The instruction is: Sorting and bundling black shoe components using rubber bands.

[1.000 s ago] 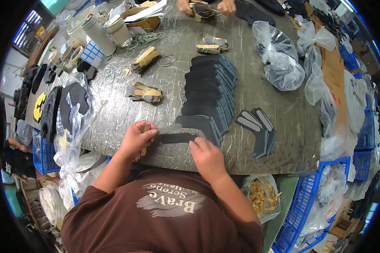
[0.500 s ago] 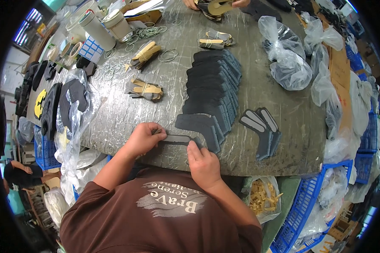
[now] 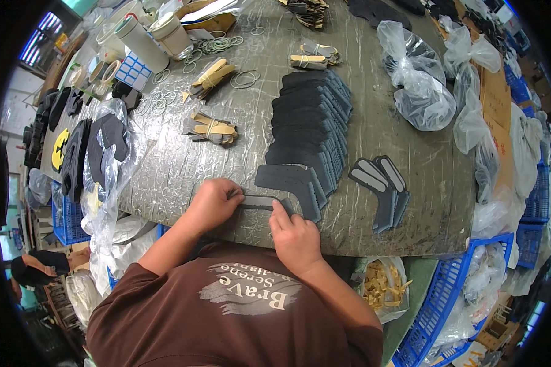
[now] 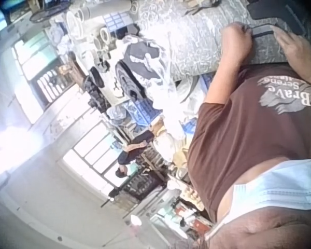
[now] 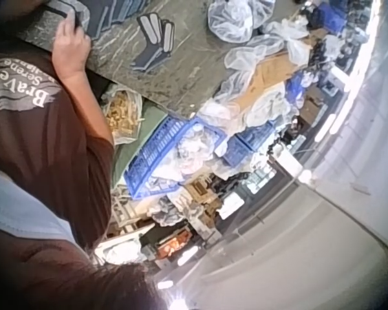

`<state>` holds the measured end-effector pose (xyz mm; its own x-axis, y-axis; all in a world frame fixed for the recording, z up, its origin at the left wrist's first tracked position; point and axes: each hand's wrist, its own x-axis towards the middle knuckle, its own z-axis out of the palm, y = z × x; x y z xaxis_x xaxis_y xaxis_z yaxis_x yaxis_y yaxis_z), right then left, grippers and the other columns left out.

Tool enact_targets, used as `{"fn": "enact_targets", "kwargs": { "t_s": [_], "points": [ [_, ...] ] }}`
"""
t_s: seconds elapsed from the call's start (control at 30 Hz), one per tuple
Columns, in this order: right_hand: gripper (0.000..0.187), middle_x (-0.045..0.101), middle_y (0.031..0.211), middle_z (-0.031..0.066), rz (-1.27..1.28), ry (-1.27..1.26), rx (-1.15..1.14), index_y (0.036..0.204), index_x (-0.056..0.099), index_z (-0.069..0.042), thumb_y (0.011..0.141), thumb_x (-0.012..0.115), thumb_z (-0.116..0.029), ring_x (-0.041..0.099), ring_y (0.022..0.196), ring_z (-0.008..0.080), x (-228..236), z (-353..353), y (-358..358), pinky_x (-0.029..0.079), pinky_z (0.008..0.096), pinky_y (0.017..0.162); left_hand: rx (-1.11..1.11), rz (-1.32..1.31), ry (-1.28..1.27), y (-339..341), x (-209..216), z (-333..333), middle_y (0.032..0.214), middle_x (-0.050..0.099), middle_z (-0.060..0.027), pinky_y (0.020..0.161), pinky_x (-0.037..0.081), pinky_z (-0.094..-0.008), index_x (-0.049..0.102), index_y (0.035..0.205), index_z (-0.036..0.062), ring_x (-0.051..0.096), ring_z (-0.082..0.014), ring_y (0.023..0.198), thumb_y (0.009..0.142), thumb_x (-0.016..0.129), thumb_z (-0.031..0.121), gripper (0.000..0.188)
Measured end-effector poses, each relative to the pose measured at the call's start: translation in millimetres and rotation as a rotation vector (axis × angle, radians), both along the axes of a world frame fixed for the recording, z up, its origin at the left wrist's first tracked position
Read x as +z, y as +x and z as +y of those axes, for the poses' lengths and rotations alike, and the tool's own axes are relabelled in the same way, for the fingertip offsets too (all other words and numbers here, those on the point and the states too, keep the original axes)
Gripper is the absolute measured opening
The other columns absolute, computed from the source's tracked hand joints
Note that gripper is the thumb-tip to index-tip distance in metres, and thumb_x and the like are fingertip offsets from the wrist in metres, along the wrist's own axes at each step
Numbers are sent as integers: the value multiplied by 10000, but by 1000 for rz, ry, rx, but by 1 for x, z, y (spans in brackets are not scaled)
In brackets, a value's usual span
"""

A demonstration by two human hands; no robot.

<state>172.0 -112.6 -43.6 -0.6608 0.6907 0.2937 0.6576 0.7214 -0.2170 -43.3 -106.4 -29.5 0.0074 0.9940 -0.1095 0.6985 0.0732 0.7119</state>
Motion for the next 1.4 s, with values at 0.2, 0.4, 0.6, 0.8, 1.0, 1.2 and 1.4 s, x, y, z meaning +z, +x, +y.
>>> {"fn": "enact_targets", "kwargs": {
  "t_s": [0.2, 0.4, 0.6, 0.8, 1.0, 1.2, 1.4],
  "points": [
    [220, 589, 1181, 57, 182, -92, -126, 942, 627, -28, 743, 634, -123, 600, 669, 219, 4, -4, 6, 493, 332, 573, -57, 234, 79, 8, 13, 0, 773, 611, -178, 675, 489, -390, 636, 828, 9, 604, -364, 735, 784, 650, 102, 104],
    [130, 635, 801, 111, 667, -423, -482, 897, 654, -4, 767, 666, 7, 611, 756, 180, 30, 4, 34, 479, 276, 707, -101, -442, 56, 15, 10, -6, 748, 616, -98, 651, 479, -302, 601, 859, 7, 593, -178, 687, 814, 644, 45, 74],
    [277, 538, 1178, 110, 321, 0, -807, 1054, 621, -80, 780, 663, -88, 573, 980, 316, 39, 36, 109, 489, 384, 783, 3, -837, -537, 21, 24, -3, 749, 523, 10, 657, 450, -250, 531, 1179, -12, 501, -101, 667, 905, 543, 80, 289],
    [519, 396, 1406, 90, 132, -54, -399, 1246, 530, -112, 770, 691, -240, 626, 865, 270, 27, 52, 15, 523, 366, 663, -258, -1309, -914, 23, 18, -34, 974, 502, -41, 713, 436, -245, 408, 1344, -34, 498, -119, 827, 905, 466, -28, 442],
    [523, 423, 1393, 135, -142, -162, -313, 1254, 532, -96, 779, 676, -259, 602, 583, 259, 5, 28, 3, 511, 347, 569, -204, -959, -565, 8, 25, -35, 991, 507, -59, 803, 437, -286, 479, 1300, -10, 523, -161, 897, 858, 567, -13, 450],
    [171, 620, 957, 101, 587, -482, -215, 950, 639, -23, 798, 663, -99, 620, 688, 241, 31, 6, -1, 484, 306, 607, -368, -426, 50, 23, 20, -19, 999, 513, -124, 831, 419, -312, 493, 1273, -6, 511, -248, 940, 771, 634, -28, 521],
    [78, 631, 747, 43, 854, -1059, -255, 872, 653, 16, 829, 648, -49, 563, 674, 77, 28, 1, 0, 438, 239, 591, -453, -469, 159, 24, 15, -17, 972, 525, -125, 835, 421, -330, 492, 1280, -2, 513, -264, 924, 777, 635, -35, 524]
  ]
}}
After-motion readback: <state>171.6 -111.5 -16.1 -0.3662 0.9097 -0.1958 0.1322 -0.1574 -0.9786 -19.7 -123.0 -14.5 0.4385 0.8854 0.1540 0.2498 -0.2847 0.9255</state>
